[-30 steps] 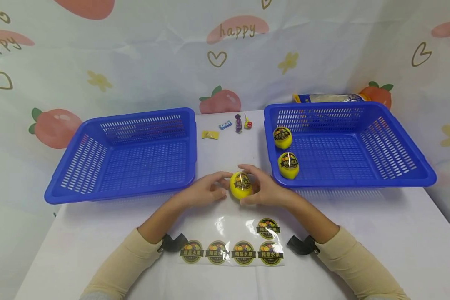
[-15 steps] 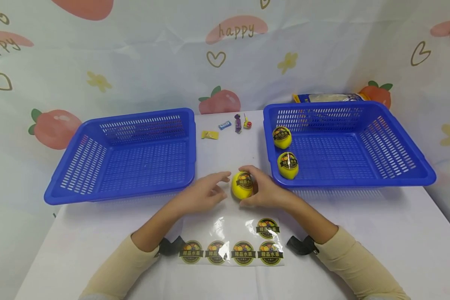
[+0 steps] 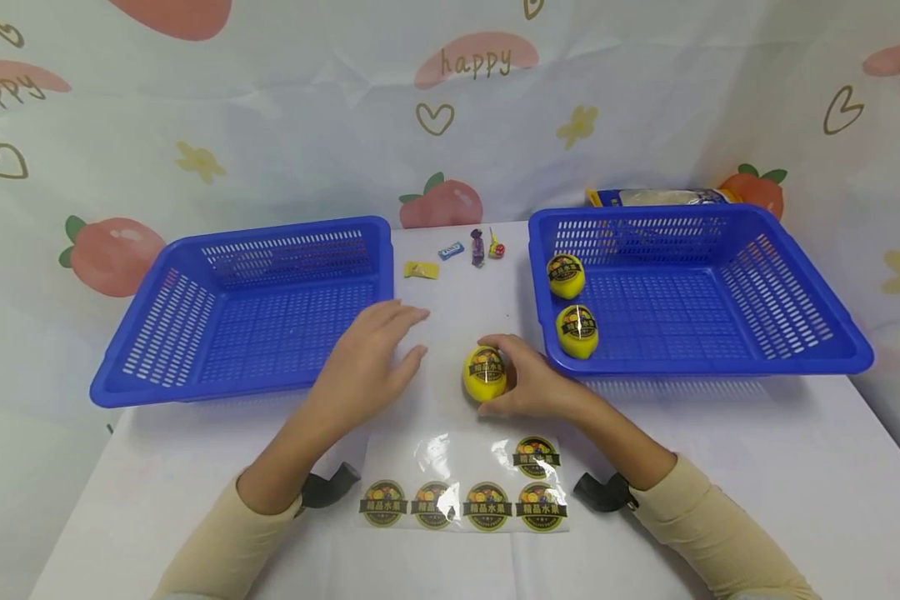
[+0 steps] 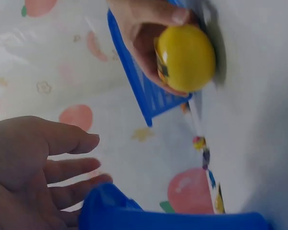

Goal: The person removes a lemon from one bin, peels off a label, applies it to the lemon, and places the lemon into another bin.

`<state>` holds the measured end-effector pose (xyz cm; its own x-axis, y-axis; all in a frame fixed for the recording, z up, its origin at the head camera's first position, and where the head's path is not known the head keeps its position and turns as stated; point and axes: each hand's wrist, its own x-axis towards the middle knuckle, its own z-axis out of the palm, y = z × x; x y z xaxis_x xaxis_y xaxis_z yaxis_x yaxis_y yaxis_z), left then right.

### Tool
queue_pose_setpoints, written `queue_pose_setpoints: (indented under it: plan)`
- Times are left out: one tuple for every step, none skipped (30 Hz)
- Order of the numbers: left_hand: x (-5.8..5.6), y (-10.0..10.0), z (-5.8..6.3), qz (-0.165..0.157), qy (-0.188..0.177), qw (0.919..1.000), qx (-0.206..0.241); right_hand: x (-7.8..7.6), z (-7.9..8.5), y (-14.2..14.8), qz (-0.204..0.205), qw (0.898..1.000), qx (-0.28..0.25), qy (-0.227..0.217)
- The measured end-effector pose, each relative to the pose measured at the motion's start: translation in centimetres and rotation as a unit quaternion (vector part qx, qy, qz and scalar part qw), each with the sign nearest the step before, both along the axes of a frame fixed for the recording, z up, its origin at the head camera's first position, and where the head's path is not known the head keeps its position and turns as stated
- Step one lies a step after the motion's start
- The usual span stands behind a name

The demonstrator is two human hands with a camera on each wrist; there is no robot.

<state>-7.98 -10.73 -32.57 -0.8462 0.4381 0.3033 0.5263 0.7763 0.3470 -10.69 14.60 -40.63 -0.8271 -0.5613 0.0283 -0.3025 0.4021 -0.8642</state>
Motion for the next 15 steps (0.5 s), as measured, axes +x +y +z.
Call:
queue_pose_setpoints:
  plan:
    - [-0.3,-0.3,-0.1,0.016,0.007,0.9998,-0.008,0.0,0.0,0.0,-0.001,1.0,0.001,0.0]
    - [-0.6,-0.5,-0.1,0.032,0.007,0.9993,-0.018,0.0,0.0,0.0,-0.001,1.0,0.001,0.0]
    - [-0.8,-0.7,-0.2,0.047,0.001,0.9985,-0.03,0.1,0.0,-0.1,0.0,1.0,0.001,-0.001]
    - [-1.1,-0.9,-0.4,0.061,-0.01,0.9971,-0.044,0.1,0.0,-0.1,0.0,1.0,0.001,0.0]
    - [-1.3,-1.0,-0.5,0.072,-0.026,0.9953,-0.058,0.1,0.0,-0.1,0.0,1.0,0.001,0.002]
    - [-1.5,-1.1,-0.6,0.082,-0.046,0.9928,-0.074,0.1,0.0,-0.1,0.002,1.0,0.001,0.005]
    - [-1.7,-1.2,-0.8,0.09,-0.064,0.99,-0.088,0.1,0.0,-0.1,0.003,1.0,0.001,0.007]
    - [-1.8,-1.2,-0.9,0.095,-0.081,0.9871,-0.1,0.2,0.1,-0.1,0.005,1.0,0.004,0.011]
    - [-1.9,-1.2,-1.0,0.098,-0.094,0.9847,-0.109,0.3,0.1,-0.1,0.007,1.0,0.007,0.015]
    - [-2.0,-1.2,-1.2,0.099,-0.104,0.983,-0.115,0.3,0.1,-0.1,0.009,1.0,0.011,0.019]
    - [-2.1,-1.2,-1.3,0.099,-0.109,0.9821,-0.118,0.4,0.2,-0.2,0.01,1.0,0.016,0.022]
    - [-2.2,-1.2,-1.4,0.099,-0.112,0.9816,-0.119,0.5,0.3,-0.2,0.013,0.999,0.023,0.027]
    - [-2.2,-1.2,-1.4,0.098,-0.11,0.9818,-0.12,0.6,0.4,-0.2,0.014,0.999,0.029,0.03]
    - [-2.2,-1.1,-1.5,0.099,-0.109,0.9819,-0.119,0.8,0.5,-0.3,0.017,0.999,0.036,0.034]
    - [-2.1,-1.1,-1.5,0.1,-0.109,0.9819,-0.119,0.9,0.6,-0.3,0.021,0.998,0.041,0.037]
